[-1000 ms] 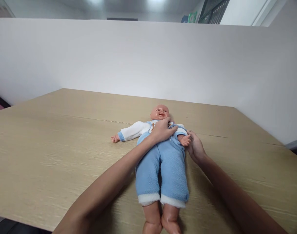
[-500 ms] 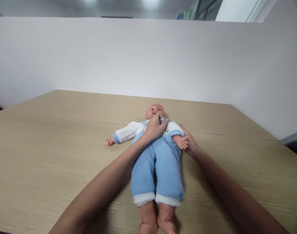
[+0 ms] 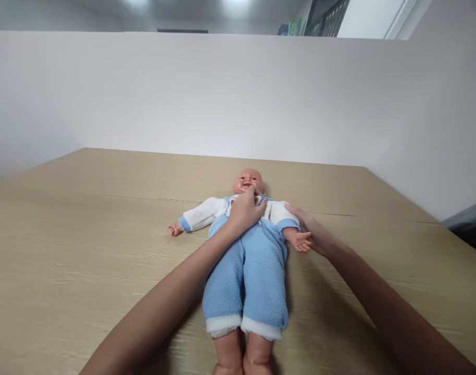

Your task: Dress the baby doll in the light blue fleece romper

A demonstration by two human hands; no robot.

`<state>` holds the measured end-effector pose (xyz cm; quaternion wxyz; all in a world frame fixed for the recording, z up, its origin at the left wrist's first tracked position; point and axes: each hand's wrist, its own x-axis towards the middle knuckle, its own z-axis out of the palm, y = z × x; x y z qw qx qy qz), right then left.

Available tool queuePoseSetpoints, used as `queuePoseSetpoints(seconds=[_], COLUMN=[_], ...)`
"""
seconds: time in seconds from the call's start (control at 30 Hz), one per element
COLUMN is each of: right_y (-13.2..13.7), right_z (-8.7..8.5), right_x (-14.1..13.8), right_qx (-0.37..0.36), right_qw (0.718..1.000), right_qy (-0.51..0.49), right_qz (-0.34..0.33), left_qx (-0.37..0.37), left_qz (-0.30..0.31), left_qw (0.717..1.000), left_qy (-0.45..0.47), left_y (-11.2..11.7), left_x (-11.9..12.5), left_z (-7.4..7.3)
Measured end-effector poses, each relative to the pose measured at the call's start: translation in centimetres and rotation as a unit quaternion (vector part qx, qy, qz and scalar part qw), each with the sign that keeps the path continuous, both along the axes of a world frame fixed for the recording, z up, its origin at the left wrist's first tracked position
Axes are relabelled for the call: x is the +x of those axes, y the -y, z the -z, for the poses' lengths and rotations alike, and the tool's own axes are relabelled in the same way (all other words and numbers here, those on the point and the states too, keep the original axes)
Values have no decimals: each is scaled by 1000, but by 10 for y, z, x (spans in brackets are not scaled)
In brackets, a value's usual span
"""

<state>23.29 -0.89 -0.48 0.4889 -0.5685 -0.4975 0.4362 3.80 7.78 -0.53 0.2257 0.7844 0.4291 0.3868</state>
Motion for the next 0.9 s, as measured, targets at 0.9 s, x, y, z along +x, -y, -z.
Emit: queuePoseSetpoints(seconds=[0.9], right_y=[37], right_z=[73], right_x=[101], right_qx=[106], right_qw=[906], right_qy=[388], right_qz=[133], left_qx=[135], left_qz=[-22], left_qw=[978], left_qy=[-156], left_y=[-15], left_x=[-171], left_z=[36])
